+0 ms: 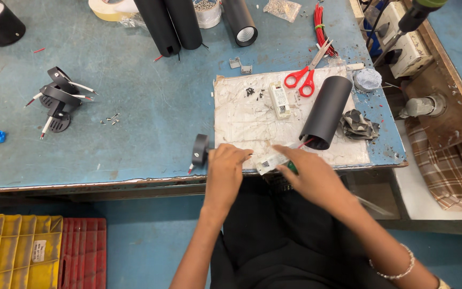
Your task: The person connects wires to a lighting driver and inserts the assembly into a cylindrical black metal housing using a screwdriver.
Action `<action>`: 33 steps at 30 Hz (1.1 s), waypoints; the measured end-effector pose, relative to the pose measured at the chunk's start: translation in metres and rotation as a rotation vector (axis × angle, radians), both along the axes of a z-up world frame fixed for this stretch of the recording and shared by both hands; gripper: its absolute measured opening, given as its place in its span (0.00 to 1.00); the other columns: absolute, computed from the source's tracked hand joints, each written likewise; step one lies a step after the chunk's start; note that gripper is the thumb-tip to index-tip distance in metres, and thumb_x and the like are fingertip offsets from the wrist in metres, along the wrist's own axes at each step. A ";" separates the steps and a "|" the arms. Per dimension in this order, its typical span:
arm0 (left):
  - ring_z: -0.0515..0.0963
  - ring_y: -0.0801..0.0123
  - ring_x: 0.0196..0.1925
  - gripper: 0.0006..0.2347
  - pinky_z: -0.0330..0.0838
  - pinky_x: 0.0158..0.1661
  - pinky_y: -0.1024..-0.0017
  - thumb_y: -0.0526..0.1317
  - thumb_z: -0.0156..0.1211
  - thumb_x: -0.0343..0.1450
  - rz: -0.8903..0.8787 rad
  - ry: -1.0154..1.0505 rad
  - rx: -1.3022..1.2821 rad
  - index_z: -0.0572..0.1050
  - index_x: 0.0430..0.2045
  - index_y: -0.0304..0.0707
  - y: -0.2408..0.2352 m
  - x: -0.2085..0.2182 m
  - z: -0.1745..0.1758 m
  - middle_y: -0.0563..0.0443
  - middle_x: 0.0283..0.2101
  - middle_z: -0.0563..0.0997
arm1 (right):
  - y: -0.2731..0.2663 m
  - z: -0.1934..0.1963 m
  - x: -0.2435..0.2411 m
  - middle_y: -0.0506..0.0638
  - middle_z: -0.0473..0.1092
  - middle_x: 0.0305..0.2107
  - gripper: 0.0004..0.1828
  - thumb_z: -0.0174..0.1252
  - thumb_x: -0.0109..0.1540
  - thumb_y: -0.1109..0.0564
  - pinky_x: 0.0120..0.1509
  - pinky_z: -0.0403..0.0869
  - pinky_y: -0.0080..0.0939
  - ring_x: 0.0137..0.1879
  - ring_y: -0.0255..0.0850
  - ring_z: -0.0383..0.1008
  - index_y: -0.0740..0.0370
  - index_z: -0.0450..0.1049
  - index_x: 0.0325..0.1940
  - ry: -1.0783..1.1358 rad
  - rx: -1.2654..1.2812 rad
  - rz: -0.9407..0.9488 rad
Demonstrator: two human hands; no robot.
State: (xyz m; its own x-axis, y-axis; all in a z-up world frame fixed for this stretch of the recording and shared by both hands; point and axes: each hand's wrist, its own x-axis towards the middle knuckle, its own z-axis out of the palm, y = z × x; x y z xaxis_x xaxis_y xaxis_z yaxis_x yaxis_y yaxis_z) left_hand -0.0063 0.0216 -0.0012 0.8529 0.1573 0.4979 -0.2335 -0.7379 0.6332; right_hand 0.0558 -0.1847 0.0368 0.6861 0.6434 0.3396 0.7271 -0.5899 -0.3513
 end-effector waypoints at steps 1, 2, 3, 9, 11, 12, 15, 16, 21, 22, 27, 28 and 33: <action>0.77 0.61 0.44 0.09 0.68 0.48 0.66 0.27 0.58 0.67 -0.025 -0.019 -0.060 0.83 0.35 0.38 -0.003 -0.001 -0.001 0.52 0.34 0.82 | 0.006 -0.002 -0.003 0.59 0.76 0.31 0.26 0.62 0.59 0.52 0.40 0.73 0.51 0.35 0.55 0.75 0.54 0.72 0.62 0.218 0.042 -0.046; 0.77 0.61 0.44 0.09 0.68 0.48 0.66 0.27 0.58 0.67 -0.024 -0.018 -0.061 0.83 0.35 0.38 -0.008 -0.001 -0.001 0.52 0.34 0.82 | 0.011 -0.003 -0.004 0.58 0.75 0.27 0.22 0.63 0.60 0.53 0.41 0.73 0.47 0.32 0.52 0.74 0.53 0.75 0.59 0.436 0.083 -0.091; 0.77 0.59 0.42 0.07 0.69 0.46 0.64 0.30 0.61 0.67 -0.007 -0.020 -0.114 0.83 0.34 0.37 -0.014 -0.001 -0.001 0.50 0.33 0.81 | 0.016 -0.003 -0.005 0.58 0.75 0.27 0.22 0.63 0.60 0.53 0.41 0.73 0.47 0.32 0.52 0.74 0.53 0.75 0.59 0.438 0.081 -0.091; 0.76 0.59 0.41 0.04 0.70 0.45 0.63 0.33 0.64 0.69 0.024 -0.013 -0.184 0.83 0.34 0.37 -0.020 -0.004 0.003 0.49 0.33 0.80 | 0.028 -0.011 0.005 0.52 0.76 0.27 0.11 0.65 0.60 0.57 0.39 0.72 0.39 0.31 0.41 0.74 0.62 0.79 0.45 0.515 0.296 -0.077; 0.76 0.58 0.42 0.04 0.69 0.45 0.63 0.34 0.64 0.69 0.038 -0.021 -0.168 0.83 0.34 0.37 -0.022 -0.006 0.005 0.49 0.35 0.80 | 0.028 -0.014 0.010 0.50 0.77 0.32 0.09 0.63 0.61 0.58 0.42 0.72 0.37 0.35 0.37 0.76 0.65 0.78 0.42 0.451 0.366 0.024; 0.76 0.58 0.43 0.04 0.68 0.44 0.62 0.34 0.63 0.68 0.087 -0.078 -0.095 0.81 0.33 0.37 -0.024 -0.008 0.005 0.50 0.38 0.81 | 0.028 -0.015 0.012 0.50 0.77 0.32 0.09 0.63 0.61 0.58 0.42 0.72 0.37 0.35 0.37 0.76 0.65 0.78 0.42 0.453 0.364 0.028; 0.76 0.58 0.43 0.04 0.67 0.44 0.61 0.34 0.62 0.69 0.190 -0.108 -0.014 0.79 0.34 0.37 -0.035 -0.010 0.004 0.52 0.40 0.81 | 0.028 -0.017 0.015 0.50 0.77 0.31 0.08 0.63 0.62 0.58 0.43 0.72 0.36 0.36 0.36 0.75 0.66 0.78 0.40 0.512 0.372 0.034; 0.76 0.58 0.43 0.03 0.67 0.44 0.61 0.35 0.62 0.70 0.242 -0.080 -0.008 0.79 0.35 0.38 -0.039 -0.011 0.002 0.53 0.40 0.81 | 0.029 -0.017 0.016 0.50 0.77 0.30 0.08 0.63 0.62 0.58 0.44 0.72 0.35 0.36 0.35 0.75 0.66 0.78 0.40 0.516 0.373 0.040; 0.78 0.53 0.43 0.03 0.71 0.44 0.61 0.34 0.60 0.74 0.237 -0.027 -0.184 0.77 0.38 0.35 -0.046 -0.011 -0.007 0.48 0.41 0.79 | 0.026 -0.016 0.019 0.50 0.77 0.30 0.09 0.63 0.62 0.57 0.44 0.72 0.36 0.35 0.36 0.74 0.66 0.78 0.40 0.519 0.350 0.050; 0.78 0.51 0.42 0.04 0.72 0.42 0.61 0.33 0.59 0.74 0.224 -0.014 -0.273 0.76 0.39 0.34 -0.046 -0.010 -0.008 0.45 0.41 0.79 | 0.025 -0.015 0.020 0.49 0.77 0.30 0.09 0.64 0.62 0.55 0.42 0.71 0.38 0.34 0.37 0.73 0.63 0.79 0.42 0.576 0.309 -0.006; 0.79 0.55 0.37 0.04 0.73 0.40 0.64 0.31 0.59 0.72 0.152 -0.027 -0.390 0.75 0.39 0.32 -0.032 -0.015 -0.006 0.44 0.40 0.77 | 0.008 0.003 0.027 0.52 0.65 0.28 0.26 0.68 0.56 0.53 0.42 0.70 0.43 0.34 0.42 0.67 0.52 0.78 0.59 0.396 0.097 0.084; 0.79 0.58 0.35 0.04 0.74 0.38 0.66 0.31 0.60 0.72 0.134 0.029 -0.439 0.75 0.39 0.32 -0.030 -0.016 -0.006 0.44 0.40 0.77 | 0.007 0.005 0.027 0.51 0.64 0.29 0.27 0.69 0.55 0.50 0.42 0.69 0.45 0.34 0.44 0.67 0.47 0.77 0.59 0.397 -0.011 0.014; 0.79 0.58 0.35 0.05 0.74 0.38 0.66 0.31 0.61 0.71 0.123 0.059 -0.387 0.75 0.38 0.32 -0.027 -0.021 -0.009 0.46 0.40 0.78 | 0.010 0.006 0.026 0.51 0.63 0.31 0.27 0.70 0.54 0.47 0.42 0.69 0.47 0.35 0.47 0.67 0.42 0.78 0.58 0.383 -0.093 -0.079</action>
State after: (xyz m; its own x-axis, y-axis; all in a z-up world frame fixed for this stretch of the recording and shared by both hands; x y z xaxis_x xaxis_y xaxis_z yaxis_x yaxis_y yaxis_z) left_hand -0.0277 -0.0055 -0.0104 0.8413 0.4259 0.3329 -0.1137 -0.4626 0.8793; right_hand 0.0822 -0.1751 0.0429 0.8004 0.5994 -0.0077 0.5047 -0.6808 -0.5308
